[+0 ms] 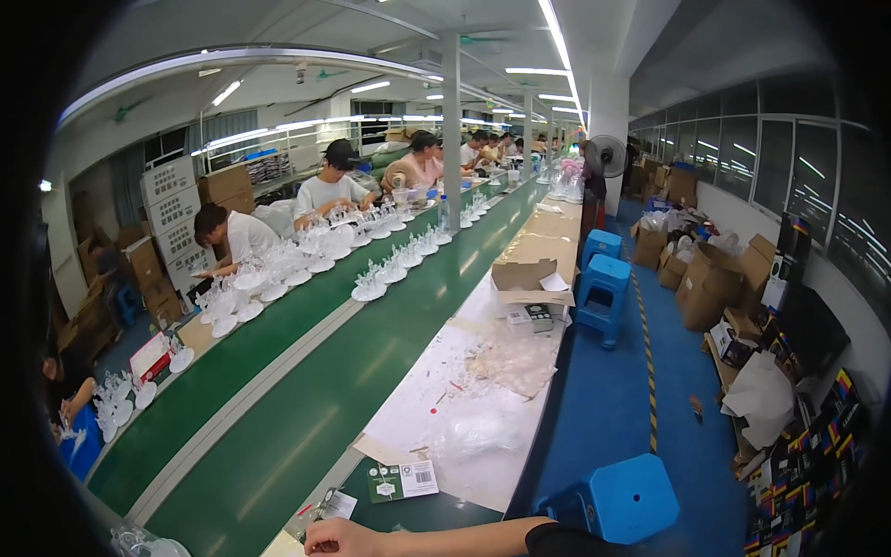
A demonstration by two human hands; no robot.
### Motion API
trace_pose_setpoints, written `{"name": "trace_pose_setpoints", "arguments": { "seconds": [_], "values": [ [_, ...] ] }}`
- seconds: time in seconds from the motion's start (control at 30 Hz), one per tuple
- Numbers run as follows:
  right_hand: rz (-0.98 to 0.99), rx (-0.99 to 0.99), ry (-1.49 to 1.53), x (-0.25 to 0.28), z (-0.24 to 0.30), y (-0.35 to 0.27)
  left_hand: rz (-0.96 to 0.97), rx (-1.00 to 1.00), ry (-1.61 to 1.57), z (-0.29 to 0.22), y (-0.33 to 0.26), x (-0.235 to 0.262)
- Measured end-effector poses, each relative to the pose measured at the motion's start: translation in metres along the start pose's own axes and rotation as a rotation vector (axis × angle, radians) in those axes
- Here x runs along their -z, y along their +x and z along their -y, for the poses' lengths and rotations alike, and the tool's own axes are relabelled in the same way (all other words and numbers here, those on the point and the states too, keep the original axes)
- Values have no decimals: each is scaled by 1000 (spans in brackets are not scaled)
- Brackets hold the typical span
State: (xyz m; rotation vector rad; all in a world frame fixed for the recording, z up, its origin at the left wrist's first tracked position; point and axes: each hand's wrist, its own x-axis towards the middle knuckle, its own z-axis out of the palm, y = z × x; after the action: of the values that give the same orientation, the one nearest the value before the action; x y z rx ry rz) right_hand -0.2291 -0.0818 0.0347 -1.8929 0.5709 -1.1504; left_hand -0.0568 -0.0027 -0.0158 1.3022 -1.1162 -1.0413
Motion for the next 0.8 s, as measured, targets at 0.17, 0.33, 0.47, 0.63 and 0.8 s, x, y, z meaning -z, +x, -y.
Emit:
{"name": "trace_pose_setpoints", "arguments": {
  "seconds": [0.17, 0.33, 0.47, 0.63, 0.8],
  "values": [
    [146, 56, -45, -3, 0, -4, 9, -71, 117, 2, -8, 3],
    [259, 14, -132, -7, -16, -4, -58, -143, 174, 3, -3, -6],
    [178, -88, -114, 12, -4, -6, 50, -103, 208, -10, 3, -18],
    [257, -57, -102, -4, 1, 6, 2, -119, 175, -3, -4, 0],
    [200, -125, -128, -5, 6, 0, 78, -81, 94, -7, -6, -3]
  ]
}}
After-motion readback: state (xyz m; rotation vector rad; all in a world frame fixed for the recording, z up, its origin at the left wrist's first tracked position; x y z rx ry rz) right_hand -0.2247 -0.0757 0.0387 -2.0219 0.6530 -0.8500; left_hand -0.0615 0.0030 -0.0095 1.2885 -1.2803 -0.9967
